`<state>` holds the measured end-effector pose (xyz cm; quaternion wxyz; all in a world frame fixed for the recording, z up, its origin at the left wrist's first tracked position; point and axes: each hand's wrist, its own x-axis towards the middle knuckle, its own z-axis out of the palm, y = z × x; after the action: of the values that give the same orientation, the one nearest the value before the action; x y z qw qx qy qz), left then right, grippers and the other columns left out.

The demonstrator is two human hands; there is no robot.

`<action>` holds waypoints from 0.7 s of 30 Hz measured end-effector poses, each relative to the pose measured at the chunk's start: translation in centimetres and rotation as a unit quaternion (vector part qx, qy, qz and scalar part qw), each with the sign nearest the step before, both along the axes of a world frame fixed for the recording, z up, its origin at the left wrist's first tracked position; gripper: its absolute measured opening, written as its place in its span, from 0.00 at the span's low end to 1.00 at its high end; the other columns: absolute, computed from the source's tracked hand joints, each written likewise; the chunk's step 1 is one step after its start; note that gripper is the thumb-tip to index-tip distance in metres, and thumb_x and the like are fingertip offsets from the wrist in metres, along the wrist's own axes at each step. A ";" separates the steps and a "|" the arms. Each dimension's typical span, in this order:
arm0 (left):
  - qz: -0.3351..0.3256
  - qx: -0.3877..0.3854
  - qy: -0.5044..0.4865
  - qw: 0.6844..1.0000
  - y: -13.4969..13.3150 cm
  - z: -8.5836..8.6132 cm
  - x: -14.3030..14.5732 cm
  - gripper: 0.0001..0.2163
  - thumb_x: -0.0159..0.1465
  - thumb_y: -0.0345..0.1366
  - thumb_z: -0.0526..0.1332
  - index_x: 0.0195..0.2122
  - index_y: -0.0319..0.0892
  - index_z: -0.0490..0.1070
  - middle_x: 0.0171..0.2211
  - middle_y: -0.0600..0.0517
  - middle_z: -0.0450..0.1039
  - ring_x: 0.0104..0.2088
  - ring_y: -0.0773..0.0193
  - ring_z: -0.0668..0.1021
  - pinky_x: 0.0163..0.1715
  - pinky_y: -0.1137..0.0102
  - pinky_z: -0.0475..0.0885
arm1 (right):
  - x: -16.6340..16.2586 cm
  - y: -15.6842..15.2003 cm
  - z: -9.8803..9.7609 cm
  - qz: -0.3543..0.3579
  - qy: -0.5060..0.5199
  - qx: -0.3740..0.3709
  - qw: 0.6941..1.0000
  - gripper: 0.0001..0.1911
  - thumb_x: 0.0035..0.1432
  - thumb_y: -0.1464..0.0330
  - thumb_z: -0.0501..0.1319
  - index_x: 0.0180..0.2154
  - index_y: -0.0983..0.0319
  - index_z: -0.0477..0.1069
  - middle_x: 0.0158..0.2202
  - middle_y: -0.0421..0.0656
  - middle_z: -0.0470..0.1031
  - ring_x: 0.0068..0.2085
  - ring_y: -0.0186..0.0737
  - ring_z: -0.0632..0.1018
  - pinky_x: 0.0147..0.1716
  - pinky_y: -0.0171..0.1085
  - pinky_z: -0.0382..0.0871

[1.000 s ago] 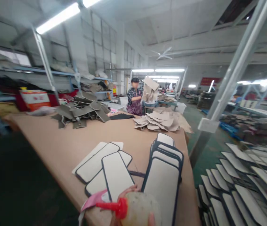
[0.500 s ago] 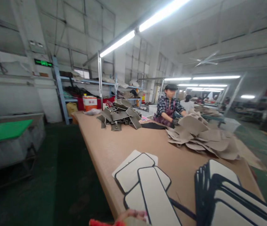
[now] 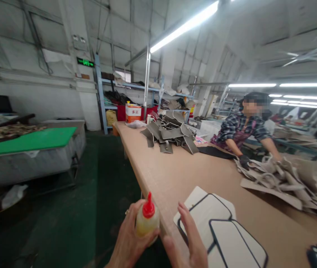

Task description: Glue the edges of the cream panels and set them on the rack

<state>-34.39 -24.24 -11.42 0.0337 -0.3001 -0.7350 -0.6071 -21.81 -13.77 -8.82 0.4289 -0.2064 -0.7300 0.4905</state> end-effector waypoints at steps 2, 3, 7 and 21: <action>0.034 -0.034 0.056 0.997 0.3 -1.6 -1.4 0.25 0.51 0.42 0.66 0.51 0.43 0.70 0.45 0.42 0.76 0.46 0.45 0.77 0.45 0.55 0.70 | -3.9 0.0 0.8 0.017 -0.026 0.092 0.995 0.27 0.46 0.55 0.69 0.49 0.55 0.75 0.57 0.48 0.69 0.58 0.54 0.70 0.58 0.52 0.61; 0.048 -0.046 0.082 0.994 0.4 -2.4 -2.0 0.24 0.52 0.42 0.65 0.51 0.44 0.70 0.45 0.43 0.76 0.45 0.45 0.77 0.45 0.55 0.70 | -5.6 0.0 0.9 0.025 -0.030 0.114 0.993 0.24 0.47 0.55 0.68 0.46 0.56 0.77 0.55 0.49 0.71 0.56 0.55 0.71 0.57 0.54 0.62; 0.095 -0.096 0.131 0.982 0.5 -4.1 -4.8 0.26 0.54 0.37 0.63 0.55 0.46 0.67 0.48 0.43 0.75 0.48 0.47 0.77 0.44 0.57 0.69 | -10.4 -0.1 0.4 0.039 -0.033 0.120 0.992 0.17 0.48 0.55 0.67 0.36 0.58 0.80 0.46 0.53 0.77 0.48 0.57 0.78 0.50 0.58 0.69; 0.113 -0.074 0.221 0.966 5.8 -6.9 -12.2 0.27 0.57 0.35 0.61 0.58 0.38 0.58 0.48 0.39 0.75 0.46 0.51 0.79 0.44 0.60 0.74 | -18.5 3.9 0.2 0.046 -0.053 0.039 0.997 0.15 0.45 0.62 0.65 0.36 0.61 0.77 0.47 0.52 0.77 0.52 0.53 0.75 0.55 0.49 0.66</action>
<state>-46.55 -18.41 -18.35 0.2413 -0.3434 -0.7811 -0.4624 -40.27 -9.86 -8.63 0.3739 -0.1813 -0.7791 0.4693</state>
